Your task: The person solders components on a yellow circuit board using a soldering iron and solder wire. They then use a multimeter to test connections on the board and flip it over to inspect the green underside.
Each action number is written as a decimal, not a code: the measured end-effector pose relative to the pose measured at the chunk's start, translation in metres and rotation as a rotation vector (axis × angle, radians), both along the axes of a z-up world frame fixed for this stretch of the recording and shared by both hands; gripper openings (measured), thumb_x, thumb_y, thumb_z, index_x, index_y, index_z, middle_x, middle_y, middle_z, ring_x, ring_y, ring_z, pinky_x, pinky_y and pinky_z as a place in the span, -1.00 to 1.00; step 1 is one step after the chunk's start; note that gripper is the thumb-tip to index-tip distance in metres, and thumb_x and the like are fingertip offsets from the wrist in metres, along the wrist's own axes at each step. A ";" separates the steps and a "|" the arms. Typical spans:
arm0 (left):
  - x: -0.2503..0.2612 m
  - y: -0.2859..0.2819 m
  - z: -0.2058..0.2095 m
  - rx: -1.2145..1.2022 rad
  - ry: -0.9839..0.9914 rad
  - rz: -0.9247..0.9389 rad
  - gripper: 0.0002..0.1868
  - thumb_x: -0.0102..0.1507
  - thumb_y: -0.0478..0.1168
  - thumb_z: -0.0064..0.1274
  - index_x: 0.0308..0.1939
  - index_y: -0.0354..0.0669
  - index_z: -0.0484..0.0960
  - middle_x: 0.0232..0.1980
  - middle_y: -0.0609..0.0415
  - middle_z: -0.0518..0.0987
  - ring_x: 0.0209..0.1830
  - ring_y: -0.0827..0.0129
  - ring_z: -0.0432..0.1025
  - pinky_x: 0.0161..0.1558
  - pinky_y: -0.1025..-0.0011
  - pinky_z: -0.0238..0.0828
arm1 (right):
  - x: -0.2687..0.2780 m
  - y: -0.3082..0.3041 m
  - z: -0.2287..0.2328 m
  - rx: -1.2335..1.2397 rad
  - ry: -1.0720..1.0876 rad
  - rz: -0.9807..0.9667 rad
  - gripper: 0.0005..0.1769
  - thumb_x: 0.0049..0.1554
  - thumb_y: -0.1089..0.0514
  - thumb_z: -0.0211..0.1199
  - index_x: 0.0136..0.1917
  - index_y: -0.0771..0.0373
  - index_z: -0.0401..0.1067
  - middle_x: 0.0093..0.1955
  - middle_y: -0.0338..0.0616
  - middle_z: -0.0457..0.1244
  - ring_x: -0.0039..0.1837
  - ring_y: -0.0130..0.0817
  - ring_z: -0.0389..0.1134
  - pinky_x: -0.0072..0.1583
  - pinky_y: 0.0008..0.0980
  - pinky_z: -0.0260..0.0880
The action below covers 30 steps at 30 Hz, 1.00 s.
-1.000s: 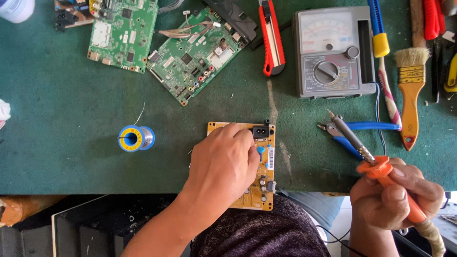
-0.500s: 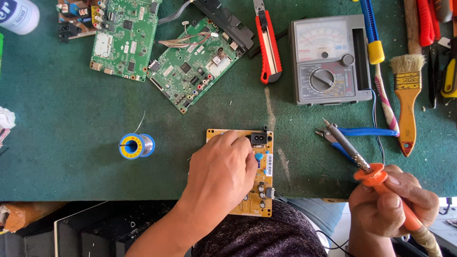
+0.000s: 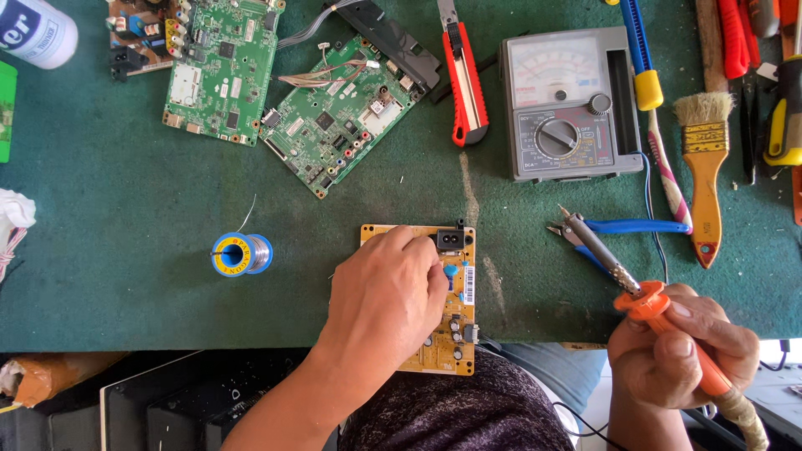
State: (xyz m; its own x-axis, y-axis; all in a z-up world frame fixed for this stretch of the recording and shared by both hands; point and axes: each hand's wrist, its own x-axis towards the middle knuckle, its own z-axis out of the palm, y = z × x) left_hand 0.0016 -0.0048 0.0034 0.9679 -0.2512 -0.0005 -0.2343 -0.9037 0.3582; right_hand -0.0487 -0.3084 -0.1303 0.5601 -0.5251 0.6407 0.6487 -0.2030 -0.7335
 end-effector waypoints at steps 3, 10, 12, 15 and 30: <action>0.000 0.000 0.000 0.002 0.001 0.002 -0.76 0.32 -0.17 0.16 -0.43 -0.06 0.51 -0.31 0.07 0.56 -0.30 0.04 0.53 -0.41 0.01 0.48 | 0.000 0.002 0.001 0.004 -0.001 -0.001 -0.75 0.24 0.05 0.16 -0.01 0.27 0.23 -0.25 0.08 0.16 -0.29 -0.13 0.19 -0.15 -0.20 0.26; 0.000 0.001 -0.001 -0.028 -0.010 0.007 -0.81 0.30 -0.21 0.19 -0.41 -0.05 0.56 -0.31 0.11 0.58 -0.32 0.08 0.53 -0.47 0.04 0.47 | 0.001 0.003 0.004 0.007 0.011 0.015 -0.73 0.27 0.02 0.20 -0.01 0.25 0.25 -0.25 0.04 0.16 -0.28 -0.12 0.25 -0.16 -0.25 0.26; 0.000 0.002 -0.001 -0.030 -0.002 0.013 -0.81 0.30 -0.20 0.19 -0.40 -0.05 0.57 -0.31 0.12 0.58 -0.32 0.09 0.53 -0.48 0.04 0.47 | 0.001 0.003 0.003 0.005 0.003 0.005 -0.73 0.27 0.02 0.20 -0.01 0.25 0.26 -0.25 0.05 0.17 -0.28 -0.12 0.25 -0.15 -0.24 0.26; 0.000 0.004 0.000 -0.072 -0.067 -0.012 -0.84 0.27 -0.26 0.20 -0.40 -0.04 0.56 -0.32 0.12 0.57 -0.31 0.10 0.52 -0.38 0.06 0.47 | 0.001 0.004 0.005 0.023 0.005 0.025 -0.73 0.25 0.03 0.21 -0.01 0.25 0.27 -0.25 0.04 0.17 -0.27 -0.15 0.24 -0.11 -0.24 0.27; 0.016 0.034 0.017 -0.243 -0.016 -0.231 -0.83 0.28 -0.38 0.09 -0.08 -0.17 0.71 -0.21 0.06 0.51 -0.32 0.11 0.47 -0.35 0.12 0.41 | 0.003 0.003 0.002 0.008 -0.019 0.021 -0.76 0.24 0.06 0.20 -0.02 0.28 0.30 -0.26 0.04 0.17 -0.27 -0.18 0.21 -0.12 -0.22 0.24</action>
